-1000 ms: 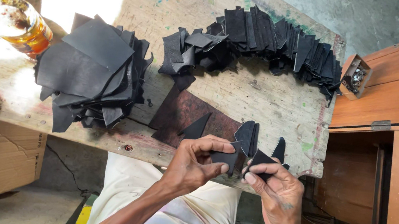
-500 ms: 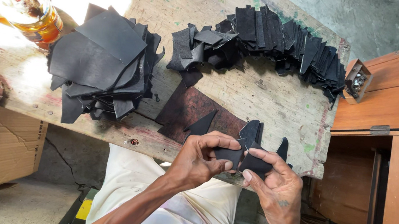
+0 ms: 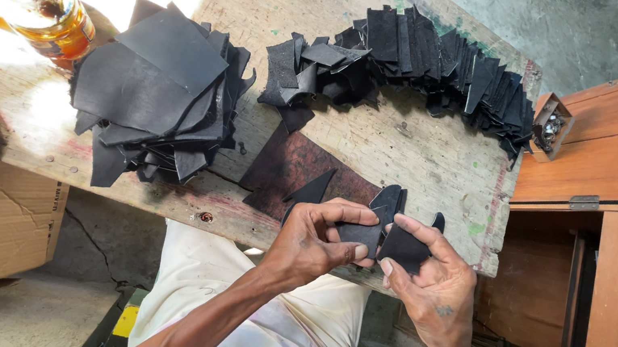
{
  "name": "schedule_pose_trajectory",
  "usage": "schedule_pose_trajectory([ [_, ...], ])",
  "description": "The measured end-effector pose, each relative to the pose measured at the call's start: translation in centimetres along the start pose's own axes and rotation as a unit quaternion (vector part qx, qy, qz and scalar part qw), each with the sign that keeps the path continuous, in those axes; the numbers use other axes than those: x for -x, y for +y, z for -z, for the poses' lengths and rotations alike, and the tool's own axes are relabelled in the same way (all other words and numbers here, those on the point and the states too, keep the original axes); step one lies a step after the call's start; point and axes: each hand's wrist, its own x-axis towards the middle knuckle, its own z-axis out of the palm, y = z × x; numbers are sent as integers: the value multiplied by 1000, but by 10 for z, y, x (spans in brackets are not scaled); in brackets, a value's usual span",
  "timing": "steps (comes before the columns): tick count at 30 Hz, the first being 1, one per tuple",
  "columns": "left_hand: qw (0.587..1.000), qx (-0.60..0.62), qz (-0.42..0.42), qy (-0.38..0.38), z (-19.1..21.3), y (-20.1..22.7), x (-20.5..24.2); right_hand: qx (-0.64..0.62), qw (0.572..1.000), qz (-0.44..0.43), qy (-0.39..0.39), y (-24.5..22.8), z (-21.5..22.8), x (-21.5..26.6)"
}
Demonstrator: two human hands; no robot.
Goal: The person picks up black leather pieces from piles on a wooden table, aligns them into matching pairs by hand, and arranges them on a dark board.
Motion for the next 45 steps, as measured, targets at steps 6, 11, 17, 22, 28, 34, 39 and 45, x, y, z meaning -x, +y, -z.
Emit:
schedule_pose_trajectory([
  [6,999,31,-13,-1,-2,-1,-2,32,999,5,1,-9,-2,0],
  [11,999,31,5,-2,-2,-1,-2,56,998,5,-1,-12,-3,0],
  [17,1000,29,-2,-3,-4,-1,-2,67,998,13,0,-14,-3,1],
  [22,1000,6,-9,-5,-5,-2,-3,50,999,8,-1,-14,-3,1],
  [28,1000,7,-3,-2,-5,-1,-3,54,999,6,-3,-14,-4,1],
  [34,1000,10,-4,-7,-6,-2,-3,57,998,15,-8,-15,-4,0],
  [39,1000,11,-14,-6,-8,-2,-3,57,998,30,-12,-11,-2,0],
  [45,998,-48,-26,17,-11,-5,0,87,996,27,-8,-7,-1,1],
])
